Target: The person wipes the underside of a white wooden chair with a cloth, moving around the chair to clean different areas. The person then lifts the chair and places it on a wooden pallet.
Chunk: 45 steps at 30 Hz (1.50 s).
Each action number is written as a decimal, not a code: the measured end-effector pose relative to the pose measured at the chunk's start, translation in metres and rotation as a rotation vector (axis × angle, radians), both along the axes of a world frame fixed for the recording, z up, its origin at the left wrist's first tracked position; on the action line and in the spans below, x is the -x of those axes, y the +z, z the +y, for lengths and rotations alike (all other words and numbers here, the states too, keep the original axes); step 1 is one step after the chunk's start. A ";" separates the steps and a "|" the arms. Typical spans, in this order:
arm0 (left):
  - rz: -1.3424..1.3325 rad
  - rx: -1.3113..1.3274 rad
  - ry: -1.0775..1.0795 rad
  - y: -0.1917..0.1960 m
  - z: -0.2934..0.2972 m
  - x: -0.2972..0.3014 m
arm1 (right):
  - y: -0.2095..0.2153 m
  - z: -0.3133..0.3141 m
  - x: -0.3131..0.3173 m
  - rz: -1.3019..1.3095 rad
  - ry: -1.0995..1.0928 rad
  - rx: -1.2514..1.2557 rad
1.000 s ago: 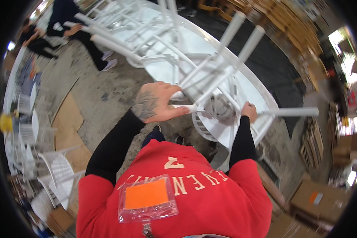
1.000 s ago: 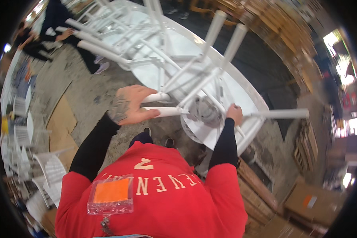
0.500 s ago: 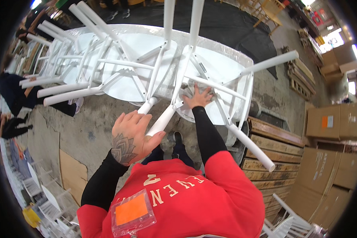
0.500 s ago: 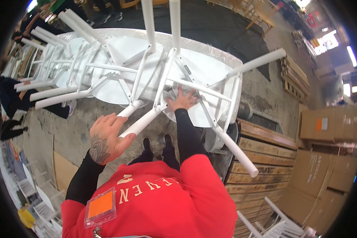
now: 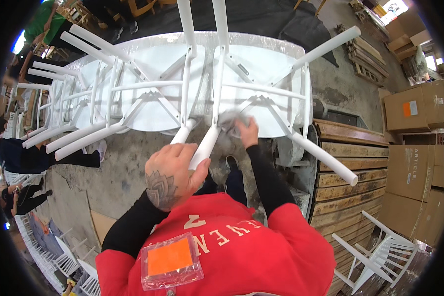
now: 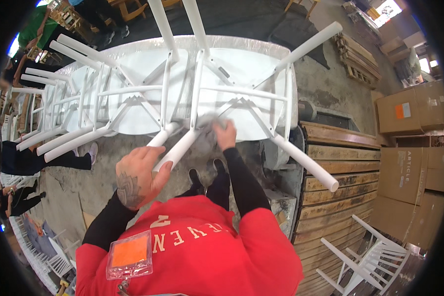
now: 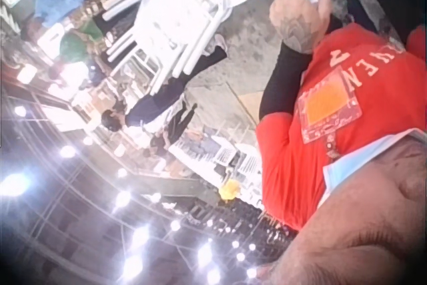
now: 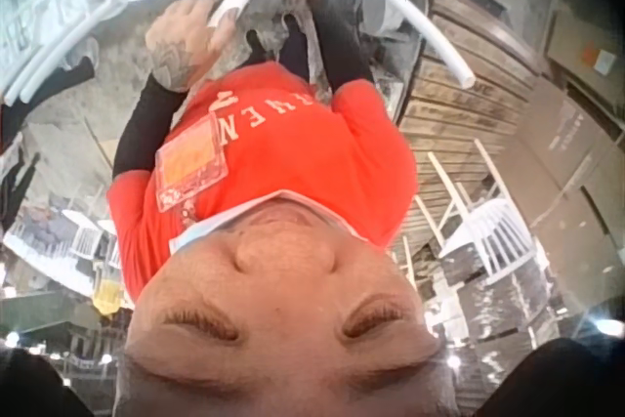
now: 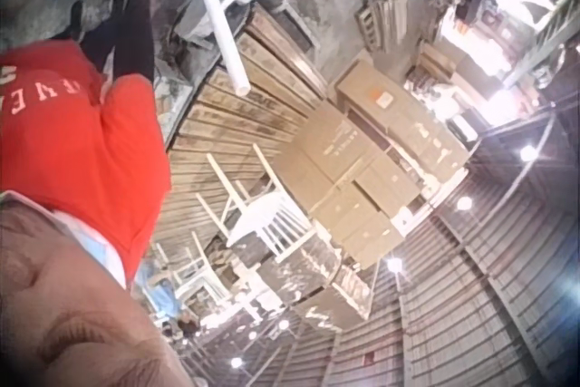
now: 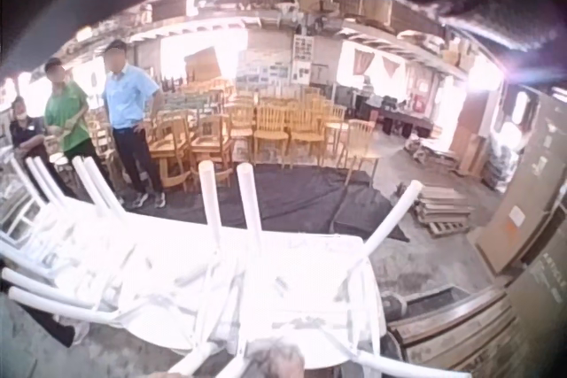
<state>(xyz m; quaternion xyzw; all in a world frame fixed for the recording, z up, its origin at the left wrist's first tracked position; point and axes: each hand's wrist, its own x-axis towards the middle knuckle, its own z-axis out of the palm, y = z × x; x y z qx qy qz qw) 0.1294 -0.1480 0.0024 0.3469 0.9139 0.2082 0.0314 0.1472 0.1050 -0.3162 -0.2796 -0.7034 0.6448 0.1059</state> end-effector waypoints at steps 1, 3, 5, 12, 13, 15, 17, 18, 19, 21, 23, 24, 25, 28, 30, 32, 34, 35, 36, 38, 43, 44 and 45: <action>-0.007 0.009 -0.018 -0.002 0.001 -0.002 | 0.004 0.005 0.012 0.072 -0.105 -0.172; 0.012 -0.019 -0.053 -0.004 0.007 -0.002 | 0.000 0.001 0.030 0.010 -0.279 -0.331; 0.060 -0.012 -0.031 -0.010 0.004 0.002 | 0.000 -0.057 0.028 -0.115 -0.125 -0.439; 0.131 -0.005 -0.004 -0.019 -0.005 -0.005 | 0.116 -0.139 -0.052 0.162 -0.206 0.354; 0.132 -0.013 -0.010 -0.018 -0.003 -0.005 | 0.156 -0.139 -0.061 0.227 -0.129 0.334; 0.058 -0.042 0.009 -0.013 -0.001 -0.005 | 0.201 -0.127 -0.068 0.487 0.080 0.039; 0.079 -0.053 -0.003 -0.015 -0.004 -0.004 | 0.197 -0.111 -0.064 0.642 0.280 -0.209; 0.135 -0.055 -0.025 -0.023 -0.008 -0.003 | 0.176 -0.108 -0.051 0.456 0.265 -0.162; 0.188 -0.063 -0.058 -0.028 -0.008 -0.002 | 0.147 -0.103 -0.039 0.266 0.240 -0.119; 0.180 -0.116 -0.094 -0.021 0.005 0.001 | 0.085 -0.066 -0.015 0.046 0.193 -0.289; 0.173 -0.127 -0.108 -0.020 0.009 0.003 | 0.073 -0.056 0.002 0.003 0.199 -0.311; 0.173 -0.122 -0.128 -0.020 0.013 0.004 | 0.072 -0.052 0.005 -0.017 0.196 -0.320; 0.172 -0.105 -0.111 -0.025 0.008 0.005 | 0.085 -0.061 0.008 -0.013 0.330 -0.357; 0.173 -0.062 -0.022 -0.030 -0.010 -0.001 | 0.173 -0.107 -0.018 0.281 0.501 -0.343; 0.170 -0.083 -0.027 -0.024 -0.008 -0.002 | 0.197 -0.118 -0.040 0.405 0.463 -0.089; 0.184 -0.099 -0.050 -0.020 -0.004 0.000 | 0.179 -0.122 -0.039 0.404 0.295 -0.096; 0.215 -0.130 -0.097 -0.018 0.012 0.002 | 0.101 -0.110 -0.025 0.272 -0.009 -0.372; 0.213 -0.113 -0.091 -0.020 0.012 0.002 | 0.087 -0.105 -0.021 0.122 -0.058 -0.022; 0.216 -0.107 -0.093 -0.021 0.015 0.003 | 0.079 -0.095 -0.016 -0.024 -0.114 0.318; 0.220 -0.083 -0.072 -0.020 0.016 0.005 | 0.085 -0.093 -0.007 -0.113 -0.100 0.615; 0.216 -0.038 -0.019 -0.023 0.005 0.002 | 0.176 -0.123 -0.070 0.098 0.265 0.567; 0.217 -0.026 -0.009 -0.022 0.001 -0.002 | 0.222 -0.117 -0.082 0.102 0.288 0.710; 0.250 -0.028 -0.009 -0.021 -0.001 -0.003 | 0.244 -0.113 -0.086 0.142 0.295 0.815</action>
